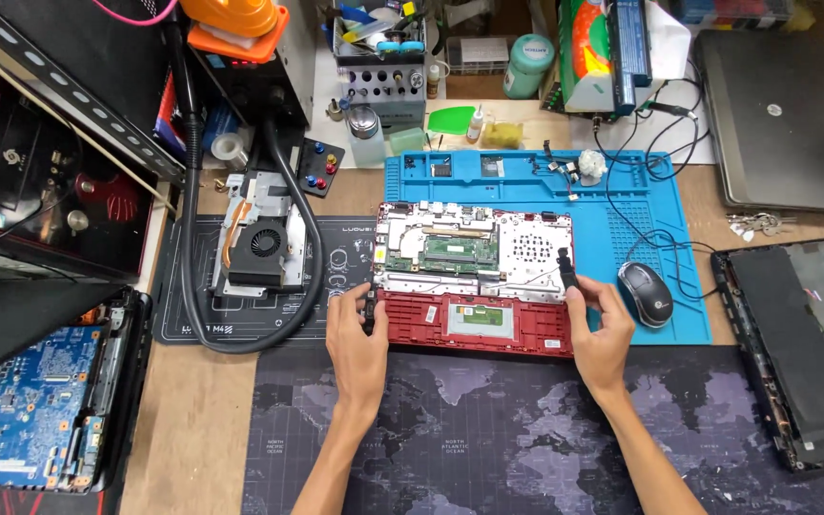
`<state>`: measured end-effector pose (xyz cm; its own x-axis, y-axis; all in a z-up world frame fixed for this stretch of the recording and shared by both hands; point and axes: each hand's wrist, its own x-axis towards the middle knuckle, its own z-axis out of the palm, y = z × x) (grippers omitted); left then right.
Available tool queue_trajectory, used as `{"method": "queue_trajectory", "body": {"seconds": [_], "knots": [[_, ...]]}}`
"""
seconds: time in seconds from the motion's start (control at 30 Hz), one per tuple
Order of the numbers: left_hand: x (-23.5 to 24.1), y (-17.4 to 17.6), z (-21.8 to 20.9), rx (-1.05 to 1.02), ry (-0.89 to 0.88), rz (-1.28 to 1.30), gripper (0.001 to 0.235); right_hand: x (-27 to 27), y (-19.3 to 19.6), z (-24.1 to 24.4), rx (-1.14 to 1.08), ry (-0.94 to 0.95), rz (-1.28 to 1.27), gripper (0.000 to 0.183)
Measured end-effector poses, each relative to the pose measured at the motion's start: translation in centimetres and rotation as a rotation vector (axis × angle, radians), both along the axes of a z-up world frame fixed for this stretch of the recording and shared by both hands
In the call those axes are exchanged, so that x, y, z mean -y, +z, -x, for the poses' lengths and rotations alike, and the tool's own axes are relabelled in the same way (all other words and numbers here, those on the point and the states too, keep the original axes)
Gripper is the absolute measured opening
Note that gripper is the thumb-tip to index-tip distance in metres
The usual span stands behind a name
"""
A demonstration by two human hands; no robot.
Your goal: The person uses a screwdriver to remove screws from a disassembled red laptop chassis on a blue anti-static mat. They then flip the chassis over and continue removing screws from the other side. The person handles the laptop chassis and a screwdriver throughout the clip.
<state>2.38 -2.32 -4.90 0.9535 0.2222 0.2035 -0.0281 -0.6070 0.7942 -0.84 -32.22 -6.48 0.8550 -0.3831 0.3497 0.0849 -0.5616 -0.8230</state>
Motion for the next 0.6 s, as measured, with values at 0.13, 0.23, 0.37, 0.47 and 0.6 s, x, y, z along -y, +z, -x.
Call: {"method": "queue_trajectory", "body": {"seconds": [0.13, 0.23, 0.37, 0.47, 0.6], "knots": [[0.4, -0.1, -0.2, -0.002, -0.011, -0.021, 0.025, 0.1, -0.2, 0.0, 0.013, -0.011, 0.011, 0.016], [0.6, -0.5, -0.5, -0.006, -0.021, -0.024, 0.023, 0.1, -0.2, 0.0, 0.019, -0.012, 0.003, 0.016], [0.8, -0.7, -0.6, 0.004, -0.032, -0.054, 0.021, 0.1, -0.1, 0.0, 0.028, -0.003, -0.001, 0.016], [0.6, -1.2, -0.6, 0.021, -0.022, -0.084, 0.021, 0.1, -0.2, -0.1, 0.033, -0.001, -0.006, 0.016], [0.7, -1.0, -0.5, 0.018, -0.027, -0.068, 0.021, 0.2, -0.4, 0.0, 0.035, 0.002, -0.022, 0.016]]}}
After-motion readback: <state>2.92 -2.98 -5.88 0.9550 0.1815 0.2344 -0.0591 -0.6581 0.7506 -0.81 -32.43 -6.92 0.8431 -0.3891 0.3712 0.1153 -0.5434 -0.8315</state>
